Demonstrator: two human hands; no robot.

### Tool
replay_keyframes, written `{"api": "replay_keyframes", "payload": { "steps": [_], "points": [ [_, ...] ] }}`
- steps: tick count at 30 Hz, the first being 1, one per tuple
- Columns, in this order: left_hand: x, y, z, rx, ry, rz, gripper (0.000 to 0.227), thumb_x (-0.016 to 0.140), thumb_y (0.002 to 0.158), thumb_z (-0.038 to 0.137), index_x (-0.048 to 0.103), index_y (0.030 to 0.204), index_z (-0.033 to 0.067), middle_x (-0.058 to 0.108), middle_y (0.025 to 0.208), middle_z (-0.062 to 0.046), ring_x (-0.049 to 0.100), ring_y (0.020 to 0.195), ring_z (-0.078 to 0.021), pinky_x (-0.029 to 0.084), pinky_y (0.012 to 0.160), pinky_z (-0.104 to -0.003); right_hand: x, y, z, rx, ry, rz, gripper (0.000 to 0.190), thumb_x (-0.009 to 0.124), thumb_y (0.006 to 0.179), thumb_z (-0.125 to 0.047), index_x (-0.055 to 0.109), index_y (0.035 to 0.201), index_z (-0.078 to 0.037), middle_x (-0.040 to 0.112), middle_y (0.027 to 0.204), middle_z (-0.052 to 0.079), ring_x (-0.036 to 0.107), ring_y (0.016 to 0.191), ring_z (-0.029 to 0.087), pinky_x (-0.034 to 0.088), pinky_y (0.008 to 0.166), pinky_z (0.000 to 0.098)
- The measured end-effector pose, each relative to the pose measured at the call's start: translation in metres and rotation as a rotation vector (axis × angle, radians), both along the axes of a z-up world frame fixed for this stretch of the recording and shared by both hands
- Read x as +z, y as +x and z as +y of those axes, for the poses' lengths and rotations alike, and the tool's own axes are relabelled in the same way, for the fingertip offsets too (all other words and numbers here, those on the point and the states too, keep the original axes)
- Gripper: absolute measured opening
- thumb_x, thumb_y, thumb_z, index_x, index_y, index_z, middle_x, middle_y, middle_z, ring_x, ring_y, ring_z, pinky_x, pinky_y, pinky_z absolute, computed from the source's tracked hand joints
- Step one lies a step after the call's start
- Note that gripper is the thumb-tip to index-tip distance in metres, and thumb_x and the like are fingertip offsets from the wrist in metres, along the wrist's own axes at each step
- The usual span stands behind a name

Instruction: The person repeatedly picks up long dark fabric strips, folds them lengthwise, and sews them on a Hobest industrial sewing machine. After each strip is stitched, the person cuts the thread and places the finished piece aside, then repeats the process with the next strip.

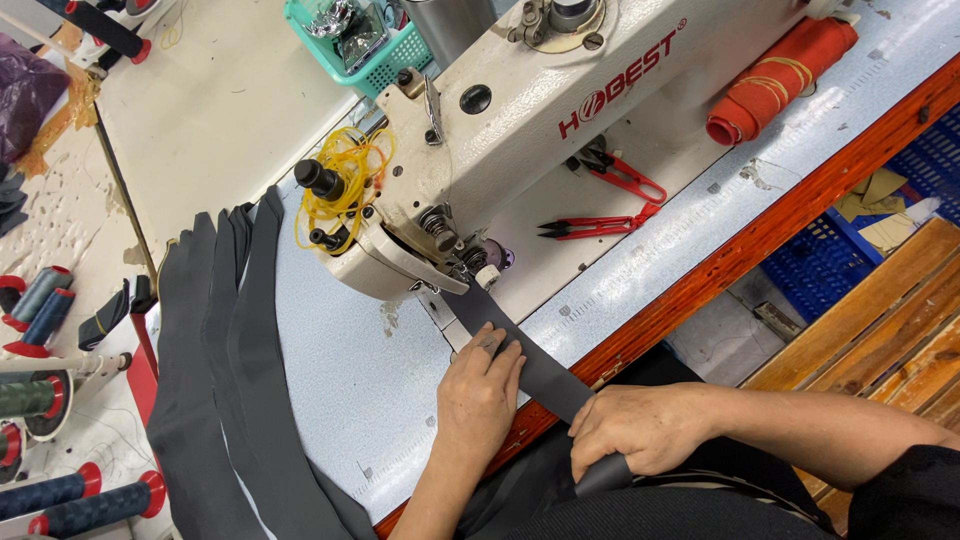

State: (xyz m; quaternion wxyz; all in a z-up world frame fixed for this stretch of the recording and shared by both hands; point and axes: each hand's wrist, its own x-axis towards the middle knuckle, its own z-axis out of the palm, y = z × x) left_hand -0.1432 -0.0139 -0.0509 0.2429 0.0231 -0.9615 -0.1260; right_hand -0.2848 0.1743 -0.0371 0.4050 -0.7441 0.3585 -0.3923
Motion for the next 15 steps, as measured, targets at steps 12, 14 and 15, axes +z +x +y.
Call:
{"api": "replay_keyframes", "payload": {
  "steps": [12, 14, 15],
  "points": [
    [-0.0071, -0.0011, -0.0029, 0.027, -0.031, 0.000, 0.020, 0.079, 0.091, 0.008, 0.076, 0.109, -0.0003, 0.072, 0.112, -0.018, 0.071, 0.114, -0.0389, 0.062, 0.094, -0.044, -0.0076, -0.0051, -0.0061, -0.019, 0.016, 0.004, 0.027, 0.053, 0.092, 0.000, 0.067, 0.114, -0.005, 0.072, 0.091, 0.013, 0.064, 0.082, 0.038, 0.051, 0.085, 0.0458],
    [-0.0059, -0.0021, -0.0028, 0.026, -0.030, -0.002, 0.020, 0.079, 0.091, 0.008, 0.076, 0.109, -0.0005, 0.072, 0.112, -0.018, 0.071, 0.114, -0.0388, 0.062, 0.094, -0.044, -0.0060, -0.0060, -0.0074, -0.024, 0.020, 0.005, 0.022, 0.053, 0.097, -0.004, 0.067, 0.113, -0.006, 0.071, 0.090, 0.012, 0.064, 0.083, 0.037, 0.051, 0.081, 0.0451],
    [-0.0053, -0.0026, -0.0028, 0.024, -0.030, -0.004, 0.020, 0.079, 0.092, 0.009, 0.076, 0.109, -0.0008, 0.072, 0.112, -0.018, 0.071, 0.115, -0.0388, 0.062, 0.093, -0.044, -0.0052, -0.0064, -0.0080, -0.029, 0.025, 0.006, 0.018, 0.054, 0.101, -0.009, 0.067, 0.112, -0.006, 0.071, 0.090, 0.012, 0.064, 0.083, 0.036, 0.051, 0.077, 0.0444]
  ]
}}
